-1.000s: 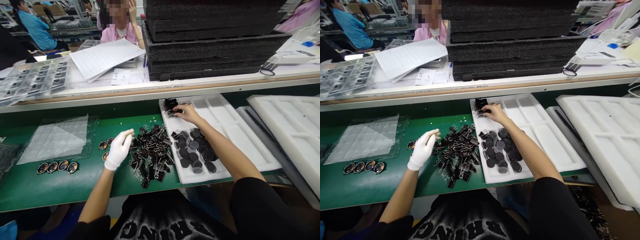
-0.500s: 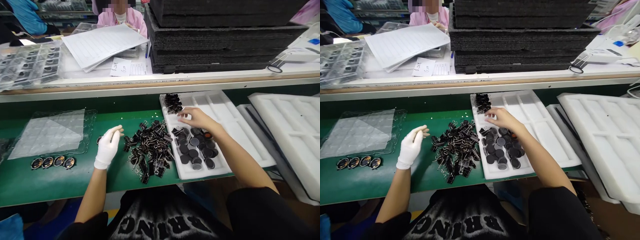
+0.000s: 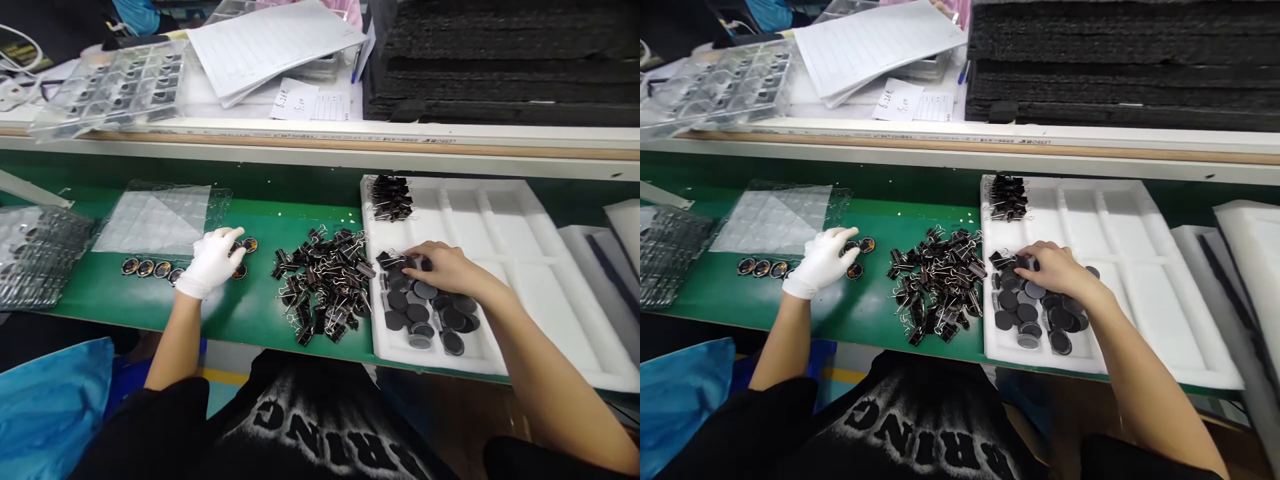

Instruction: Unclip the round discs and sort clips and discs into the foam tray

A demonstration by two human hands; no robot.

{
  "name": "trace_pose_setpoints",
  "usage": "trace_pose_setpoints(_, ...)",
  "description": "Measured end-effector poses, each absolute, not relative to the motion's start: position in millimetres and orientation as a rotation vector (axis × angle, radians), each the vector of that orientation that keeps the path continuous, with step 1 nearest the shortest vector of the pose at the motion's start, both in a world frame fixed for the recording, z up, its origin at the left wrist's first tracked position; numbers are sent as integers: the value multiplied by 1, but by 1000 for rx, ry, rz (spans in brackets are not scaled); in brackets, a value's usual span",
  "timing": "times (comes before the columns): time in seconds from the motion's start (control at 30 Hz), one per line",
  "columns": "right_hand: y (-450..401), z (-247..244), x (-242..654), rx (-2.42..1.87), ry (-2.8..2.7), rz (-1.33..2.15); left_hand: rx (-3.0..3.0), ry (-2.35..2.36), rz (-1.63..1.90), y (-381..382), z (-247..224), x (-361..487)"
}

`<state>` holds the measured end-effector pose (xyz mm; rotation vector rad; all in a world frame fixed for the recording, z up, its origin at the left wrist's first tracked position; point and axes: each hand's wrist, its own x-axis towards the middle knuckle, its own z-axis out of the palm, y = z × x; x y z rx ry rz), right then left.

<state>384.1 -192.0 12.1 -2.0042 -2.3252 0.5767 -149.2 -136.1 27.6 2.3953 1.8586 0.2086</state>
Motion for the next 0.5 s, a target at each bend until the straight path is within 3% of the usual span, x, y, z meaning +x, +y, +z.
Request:
trace_pose_setpoints(0.27, -191, 17, 393, -1838, -2095, 737, 2442, 1806, -459, -96, 11, -138)
trace_pose_setpoints(0.4, -207, 34, 387, -1750, -1900, 611, 2561, 1723, -421, -86, 19, -136)
trace_pose_setpoints(0.5, -224, 53, 358, -1719, -1505, 508, 2630, 1681, -96, -99, 40, -118)
